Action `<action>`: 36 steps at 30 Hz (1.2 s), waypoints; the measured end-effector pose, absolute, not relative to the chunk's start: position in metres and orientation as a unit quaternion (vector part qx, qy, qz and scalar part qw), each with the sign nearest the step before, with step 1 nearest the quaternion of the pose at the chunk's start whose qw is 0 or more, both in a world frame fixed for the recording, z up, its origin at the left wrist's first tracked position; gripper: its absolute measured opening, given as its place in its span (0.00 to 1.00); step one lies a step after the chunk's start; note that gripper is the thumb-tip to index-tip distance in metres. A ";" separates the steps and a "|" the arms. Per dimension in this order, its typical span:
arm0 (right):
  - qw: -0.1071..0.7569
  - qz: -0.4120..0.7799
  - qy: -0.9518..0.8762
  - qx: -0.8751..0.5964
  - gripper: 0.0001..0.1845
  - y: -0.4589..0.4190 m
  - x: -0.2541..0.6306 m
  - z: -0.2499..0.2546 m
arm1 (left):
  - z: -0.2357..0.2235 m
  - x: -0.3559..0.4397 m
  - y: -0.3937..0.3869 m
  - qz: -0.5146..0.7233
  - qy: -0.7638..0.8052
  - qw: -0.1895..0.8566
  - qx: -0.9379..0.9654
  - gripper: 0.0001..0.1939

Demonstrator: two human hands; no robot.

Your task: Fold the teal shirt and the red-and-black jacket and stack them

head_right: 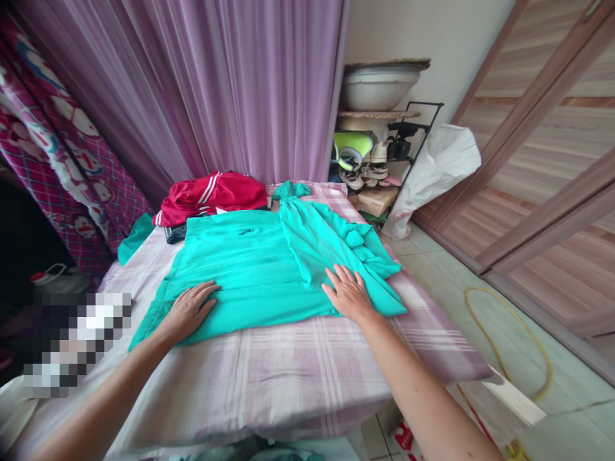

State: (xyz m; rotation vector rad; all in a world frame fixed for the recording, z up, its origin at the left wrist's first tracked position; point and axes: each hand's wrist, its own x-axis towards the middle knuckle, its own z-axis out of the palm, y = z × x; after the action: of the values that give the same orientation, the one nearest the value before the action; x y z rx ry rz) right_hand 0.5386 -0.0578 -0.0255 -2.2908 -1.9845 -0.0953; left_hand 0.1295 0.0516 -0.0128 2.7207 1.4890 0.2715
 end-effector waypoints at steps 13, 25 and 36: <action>0.051 -0.063 -0.646 -0.759 0.30 -0.052 0.558 -0.050 | -0.012 0.293 -0.020 0.101 0.405 0.059 0.907 0.30; 0.067 -0.063 -0.647 -0.757 0.30 -0.051 0.562 -0.055 | -0.024 0.096 0.026 0.074 0.533 -0.003 0.843 0.30; 0.074 -0.066 -0.641 -0.761 0.31 -0.054 0.561 -0.057 | -0.030 0.091 0.038 0.085 0.527 0.007 0.846 0.30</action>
State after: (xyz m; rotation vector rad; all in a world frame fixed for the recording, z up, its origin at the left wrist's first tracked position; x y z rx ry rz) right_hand 0.5609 -0.0542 -0.0566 -2.2841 -1.9243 -0.1992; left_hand 0.0913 0.0375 -0.0301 2.6450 1.6475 0.2658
